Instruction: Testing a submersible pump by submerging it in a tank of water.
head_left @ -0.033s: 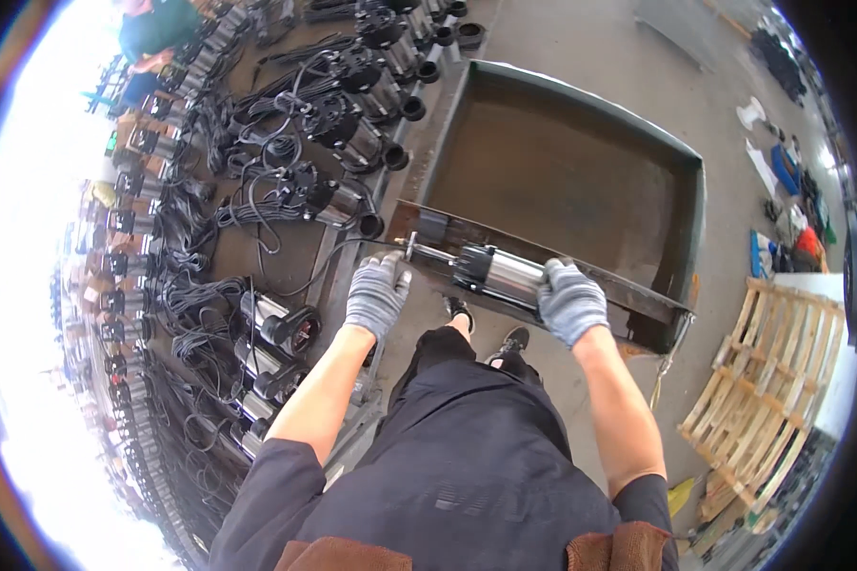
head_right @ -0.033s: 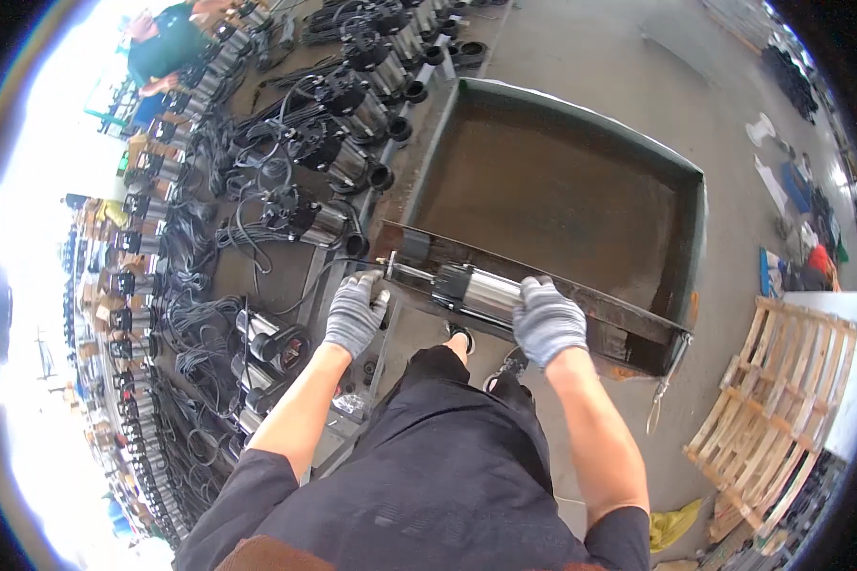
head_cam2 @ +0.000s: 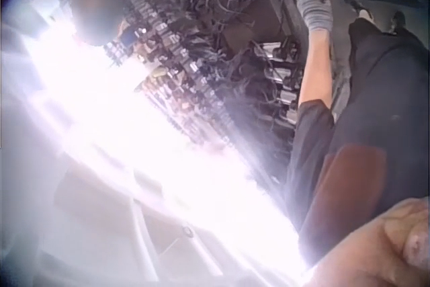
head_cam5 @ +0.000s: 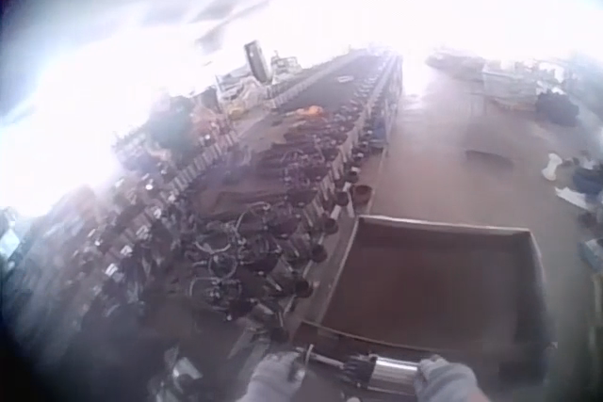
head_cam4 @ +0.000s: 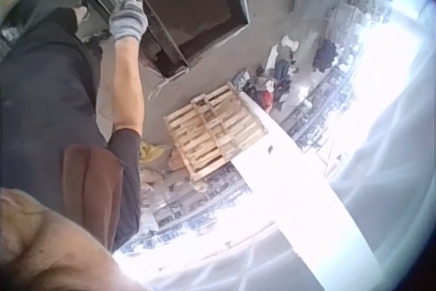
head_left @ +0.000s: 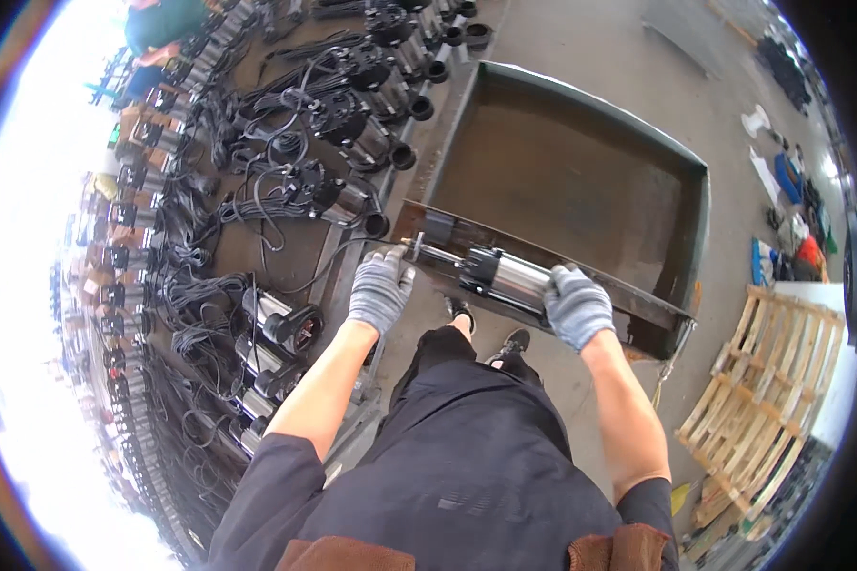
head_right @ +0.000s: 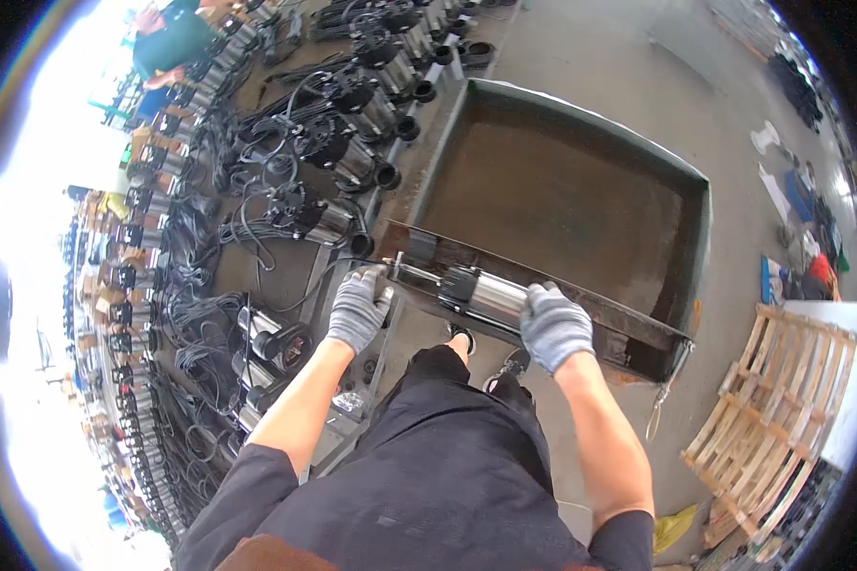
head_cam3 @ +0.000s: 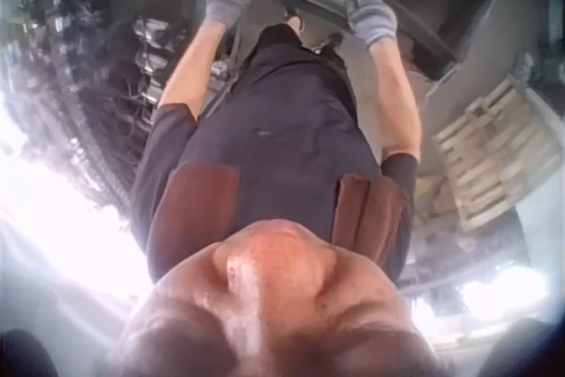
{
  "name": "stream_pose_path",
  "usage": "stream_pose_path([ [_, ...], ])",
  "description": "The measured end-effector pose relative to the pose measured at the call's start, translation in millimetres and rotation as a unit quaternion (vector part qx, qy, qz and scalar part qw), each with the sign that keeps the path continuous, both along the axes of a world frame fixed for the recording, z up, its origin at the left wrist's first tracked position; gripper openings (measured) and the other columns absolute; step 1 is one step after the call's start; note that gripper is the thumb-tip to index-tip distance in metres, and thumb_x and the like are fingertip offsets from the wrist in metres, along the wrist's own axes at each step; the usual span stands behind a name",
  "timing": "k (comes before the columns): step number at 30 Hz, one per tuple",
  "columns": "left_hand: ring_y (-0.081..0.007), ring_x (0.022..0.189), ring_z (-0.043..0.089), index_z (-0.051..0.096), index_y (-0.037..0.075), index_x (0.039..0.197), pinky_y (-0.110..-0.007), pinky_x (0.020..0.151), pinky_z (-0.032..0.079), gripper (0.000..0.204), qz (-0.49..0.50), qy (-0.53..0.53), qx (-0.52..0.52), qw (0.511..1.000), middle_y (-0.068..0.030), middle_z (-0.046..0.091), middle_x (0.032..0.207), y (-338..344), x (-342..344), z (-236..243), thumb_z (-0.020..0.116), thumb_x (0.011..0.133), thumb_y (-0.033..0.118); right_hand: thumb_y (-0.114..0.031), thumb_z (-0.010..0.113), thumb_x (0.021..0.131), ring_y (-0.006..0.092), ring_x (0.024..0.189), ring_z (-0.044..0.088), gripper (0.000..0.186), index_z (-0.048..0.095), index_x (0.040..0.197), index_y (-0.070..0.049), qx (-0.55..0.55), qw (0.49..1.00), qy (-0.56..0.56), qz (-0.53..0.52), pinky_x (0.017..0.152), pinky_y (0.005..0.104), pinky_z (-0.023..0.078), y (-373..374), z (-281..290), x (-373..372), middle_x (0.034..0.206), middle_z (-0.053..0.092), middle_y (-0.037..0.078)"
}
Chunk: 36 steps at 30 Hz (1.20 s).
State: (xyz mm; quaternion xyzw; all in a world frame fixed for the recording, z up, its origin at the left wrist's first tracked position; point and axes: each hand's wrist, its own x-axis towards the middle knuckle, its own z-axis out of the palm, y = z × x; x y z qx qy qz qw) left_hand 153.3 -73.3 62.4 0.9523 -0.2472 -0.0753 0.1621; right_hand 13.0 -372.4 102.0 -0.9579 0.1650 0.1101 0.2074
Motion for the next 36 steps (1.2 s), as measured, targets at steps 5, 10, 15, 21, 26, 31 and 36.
stream_pose_path([
  [5,-0.0392,0.108,0.062,0.06,0.003,0.126,-0.046,0.098,0.048,0.049,-0.116,-0.018,0.033,0.993,-0.0224,0.066,0.114,8,38,-2,0.068,0.081,0.021,-0.001,0.054,0.078,0.0247,0.076,0.063,0.017,0.061,0.093,-0.005,0.269,0.955,-0.036,-0.123,0.074,0.0348,0.053,-32,36,-28,0.081,0.065,0.014],
  [10,-0.0401,0.085,0.066,0.065,0.006,0.111,-0.046,0.076,0.051,0.027,-0.184,0.279,0.04,0.942,-0.0211,0.069,0.091,27,37,19,0.064,0.093,0.027,0.0,0.042,0.082,0.0094,0.073,0.052,0.017,0.052,0.093,-0.007,0.305,0.93,-0.169,-0.113,0.067,0.0241,0.047,-119,24,-81,0.089,0.064,0.006],
  [15,-0.0401,0.083,0.066,0.064,0.007,0.11,-0.046,0.073,0.05,0.025,-0.161,0.229,0.088,0.956,-0.02,0.069,0.088,17,43,49,0.06,0.097,0.027,0.005,0.047,0.087,0.0096,0.073,0.053,0.014,0.055,0.093,-0.005,0.205,0.956,-0.139,-0.158,0.068,0.0252,0.048,-155,33,-67,0.085,0.062,0.005],
  [21,-0.0387,0.083,0.069,0.065,0.007,0.107,-0.045,0.072,0.054,0.026,-0.232,0.178,-0.041,0.955,-0.0178,0.07,0.087,-89,27,59,0.056,0.098,0.031,-0.015,0.058,0.096,0.0286,0.07,0.062,0.009,0.057,0.094,-0.006,-0.005,0.978,-0.064,-0.196,0.07,0.0393,0.052,-158,34,-27,0.076,0.063,0.018],
  [26,-0.0356,0.088,0.068,0.066,0.008,0.114,-0.045,0.078,0.057,0.024,-0.205,0.036,-0.128,0.97,-0.0175,0.07,0.098,-119,75,33,0.057,0.093,0.018,-0.021,0.061,0.091,0.0408,0.079,0.068,0.013,0.056,0.094,-0.009,-0.089,0.976,0.06,-0.188,0.071,0.048,0.052,-155,45,31,0.079,0.067,0.022],
  [31,-0.0335,0.088,0.067,0.07,0.013,0.108,-0.044,0.077,0.055,0.021,-0.237,-0.009,-0.04,0.971,-0.0131,0.069,0.095,-142,122,-36,0.055,0.092,0.014,-0.027,0.063,0.088,0.041,0.1,0.066,0.026,0.062,0.106,-0.009,-0.124,0.974,0.16,-0.099,0.087,0.0493,0.053,-163,-1,75,0.105,0.07,0.022],
  [36,-0.0333,0.088,0.067,0.073,0.012,0.098,-0.046,0.08,0.054,0.02,-0.248,0.044,0.04,0.967,-0.0133,0.068,0.094,-161,119,-56,0.058,0.087,0.02,-0.029,0.063,0.089,0.0361,0.112,0.064,0.033,0.061,0.115,-0.01,-0.15,0.972,0.158,-0.089,0.094,0.0461,0.052,-163,-46,95,0.118,0.067,0.018],
])
